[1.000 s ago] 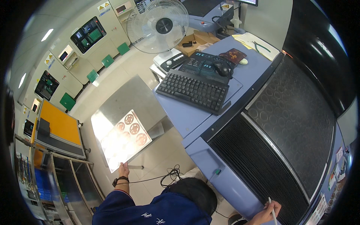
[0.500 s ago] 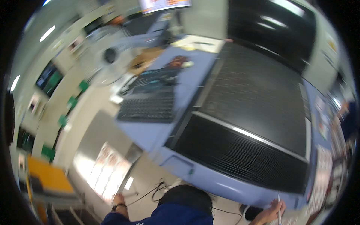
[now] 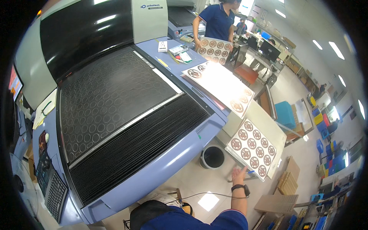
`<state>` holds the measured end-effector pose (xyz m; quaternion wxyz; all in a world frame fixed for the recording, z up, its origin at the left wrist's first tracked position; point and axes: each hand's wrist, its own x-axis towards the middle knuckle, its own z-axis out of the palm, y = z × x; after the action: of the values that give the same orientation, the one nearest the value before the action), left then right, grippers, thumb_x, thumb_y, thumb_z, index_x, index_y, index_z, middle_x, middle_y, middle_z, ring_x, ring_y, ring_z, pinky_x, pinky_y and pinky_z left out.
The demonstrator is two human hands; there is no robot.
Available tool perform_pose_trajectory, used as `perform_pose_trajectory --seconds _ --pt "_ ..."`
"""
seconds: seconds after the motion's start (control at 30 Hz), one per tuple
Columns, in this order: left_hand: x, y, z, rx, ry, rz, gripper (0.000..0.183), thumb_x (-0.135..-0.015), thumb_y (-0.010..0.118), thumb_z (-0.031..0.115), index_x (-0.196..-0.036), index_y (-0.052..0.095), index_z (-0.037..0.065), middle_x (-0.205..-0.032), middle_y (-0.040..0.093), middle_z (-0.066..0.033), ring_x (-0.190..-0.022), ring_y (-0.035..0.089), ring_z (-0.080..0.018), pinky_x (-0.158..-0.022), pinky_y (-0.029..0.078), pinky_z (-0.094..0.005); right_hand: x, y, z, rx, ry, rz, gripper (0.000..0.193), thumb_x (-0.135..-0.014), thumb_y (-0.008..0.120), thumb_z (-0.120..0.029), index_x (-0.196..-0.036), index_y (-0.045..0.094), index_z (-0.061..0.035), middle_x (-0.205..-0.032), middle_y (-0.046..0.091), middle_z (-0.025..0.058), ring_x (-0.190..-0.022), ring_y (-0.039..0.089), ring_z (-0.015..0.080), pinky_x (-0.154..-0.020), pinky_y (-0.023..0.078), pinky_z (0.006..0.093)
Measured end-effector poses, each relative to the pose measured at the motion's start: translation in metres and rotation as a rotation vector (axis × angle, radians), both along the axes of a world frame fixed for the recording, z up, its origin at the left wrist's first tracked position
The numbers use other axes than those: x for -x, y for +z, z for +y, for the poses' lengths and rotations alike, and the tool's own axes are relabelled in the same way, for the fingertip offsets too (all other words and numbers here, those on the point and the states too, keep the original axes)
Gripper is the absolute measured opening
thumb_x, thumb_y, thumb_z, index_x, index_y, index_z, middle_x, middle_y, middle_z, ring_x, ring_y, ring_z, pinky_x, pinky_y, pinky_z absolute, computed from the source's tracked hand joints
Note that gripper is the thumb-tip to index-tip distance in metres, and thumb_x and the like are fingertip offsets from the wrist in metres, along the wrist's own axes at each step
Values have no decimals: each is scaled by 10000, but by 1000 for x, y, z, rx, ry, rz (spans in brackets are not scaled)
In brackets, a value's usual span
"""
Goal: Inspecting and marking circular copper circuits on large PCB sheets using an optical inspection machine and a pen.
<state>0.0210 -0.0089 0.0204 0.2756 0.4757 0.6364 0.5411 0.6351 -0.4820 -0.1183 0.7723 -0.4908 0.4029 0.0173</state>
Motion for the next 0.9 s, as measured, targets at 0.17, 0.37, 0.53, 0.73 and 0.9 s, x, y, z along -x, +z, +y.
perform_pose_trajectory --seconds 0.17,0.37,0.53,0.73,0.9 --pt "-30 33 24 -122 -76 63 256 -956 518 237 -1084 606 34 -959 646 -122 -808 641 -276 -712 534 -361 -35 -25 -38 -72 -12 36 1067 -757 626 -766 -1356 401 89 -1244 537 177 -992 616 231 -808 527 304" --pt "-51 63 27 -219 -97 129 222 -937 561 181 -1073 615 14 -932 663 -135 -771 653 -274 -678 540 -356 -55 -37 -20 25 -148 28 358 -950 615 -378 -973 518 -34 -826 697 154 -663 675 191 -561 528 264" --pt "-64 71 41 -231 -152 146 204 -926 589 150 -1063 617 1 -914 674 -141 -749 659 -265 -656 543 -345 -46 -39 -47 53 -129 -34 300 -992 549 -319 -985 536 -20 -838 705 188 -636 670 219 -561 534 290" --pt "-56 78 45 -280 -126 189 186 -913 632 113 -1044 615 -18 -885 688 -147 -721 666 -240 -625 546 -320 27 -59 -19 -224 -61 -150 337 -969 554 -380 -1101 581 -71 -1032 688 92 -852 657 187 -660 541 286" --pt "-51 68 53 -281 -151 166 180 -902 667 83 -1028 613 -34 -862 700 -153 -698 672 -219 -598 549 -299 12 -52 -72 -264 -127 -564 448 -1019 486 -229 -1386 402 15 -1393 472 181 -1275 462 341 -1052 416 538"
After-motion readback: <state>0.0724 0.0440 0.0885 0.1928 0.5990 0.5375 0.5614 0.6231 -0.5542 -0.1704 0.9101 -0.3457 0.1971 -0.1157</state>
